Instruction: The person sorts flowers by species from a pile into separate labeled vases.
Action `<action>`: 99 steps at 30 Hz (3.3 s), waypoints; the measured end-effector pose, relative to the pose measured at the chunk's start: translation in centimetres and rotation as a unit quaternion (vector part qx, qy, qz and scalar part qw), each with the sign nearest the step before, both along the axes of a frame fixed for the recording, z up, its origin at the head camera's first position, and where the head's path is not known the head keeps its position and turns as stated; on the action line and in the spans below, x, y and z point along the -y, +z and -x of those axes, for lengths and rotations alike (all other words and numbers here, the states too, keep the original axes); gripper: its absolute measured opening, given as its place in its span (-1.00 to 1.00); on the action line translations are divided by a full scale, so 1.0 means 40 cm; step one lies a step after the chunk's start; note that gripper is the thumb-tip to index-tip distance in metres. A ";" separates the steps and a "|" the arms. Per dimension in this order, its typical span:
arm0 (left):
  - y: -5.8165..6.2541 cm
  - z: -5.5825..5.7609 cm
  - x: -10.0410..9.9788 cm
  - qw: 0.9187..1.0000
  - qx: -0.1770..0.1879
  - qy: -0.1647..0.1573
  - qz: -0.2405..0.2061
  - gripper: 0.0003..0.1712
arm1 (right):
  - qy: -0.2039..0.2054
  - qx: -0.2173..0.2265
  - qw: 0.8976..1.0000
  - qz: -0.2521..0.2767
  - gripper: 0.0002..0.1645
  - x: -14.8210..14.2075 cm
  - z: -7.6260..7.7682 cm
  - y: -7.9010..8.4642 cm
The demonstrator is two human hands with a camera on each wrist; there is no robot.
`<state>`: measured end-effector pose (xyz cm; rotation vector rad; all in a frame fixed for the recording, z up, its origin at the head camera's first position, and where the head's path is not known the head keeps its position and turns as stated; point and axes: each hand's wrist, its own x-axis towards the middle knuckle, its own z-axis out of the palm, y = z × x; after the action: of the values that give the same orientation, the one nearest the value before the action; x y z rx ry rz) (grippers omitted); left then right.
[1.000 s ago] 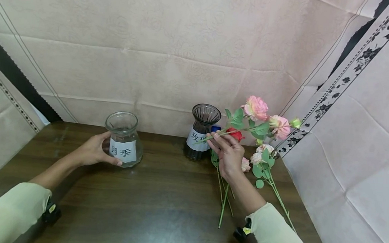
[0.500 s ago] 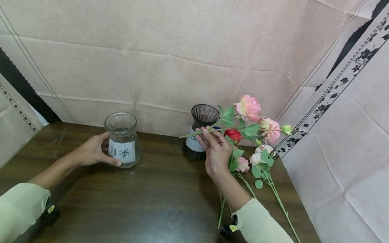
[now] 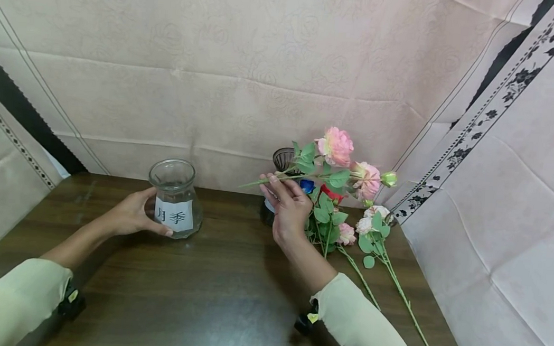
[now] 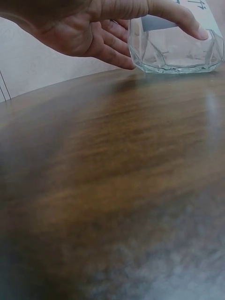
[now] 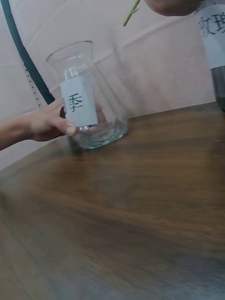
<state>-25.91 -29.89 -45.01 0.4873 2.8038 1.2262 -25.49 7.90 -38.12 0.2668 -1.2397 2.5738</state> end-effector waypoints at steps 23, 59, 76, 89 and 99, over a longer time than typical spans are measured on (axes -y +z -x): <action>-0.002 0.004 0.003 1.000 0.009 -0.006 -0.008 0.38 | 0.032 -0.015 0.999 0.012 -0.76 0.144 0.001 0.040; -0.002 0.004 0.003 1.000 0.018 -0.003 -0.012 0.38 | -0.038 -0.050 0.964 -0.260 -0.78 0.318 -0.001 0.007; -0.005 0.011 -0.002 0.999 0.036 -0.001 -0.017 0.42 | -0.058 -0.107 0.831 -0.543 -0.72 0.327 -0.019 0.029; -0.007 0.006 0.005 0.999 0.026 -0.007 -0.026 0.33 | -0.049 -0.151 0.770 -0.618 -0.61 0.294 -0.028 0.027; -0.008 0.011 0.003 1.000 0.017 -0.005 -0.011 0.34 | 0.006 -0.092 0.790 -0.607 -0.42 0.269 0.001 -0.018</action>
<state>-26.37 -30.02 -45.35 0.4755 2.7587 1.2538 -25.53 -2.87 -38.83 0.7134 -2.5762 1.2948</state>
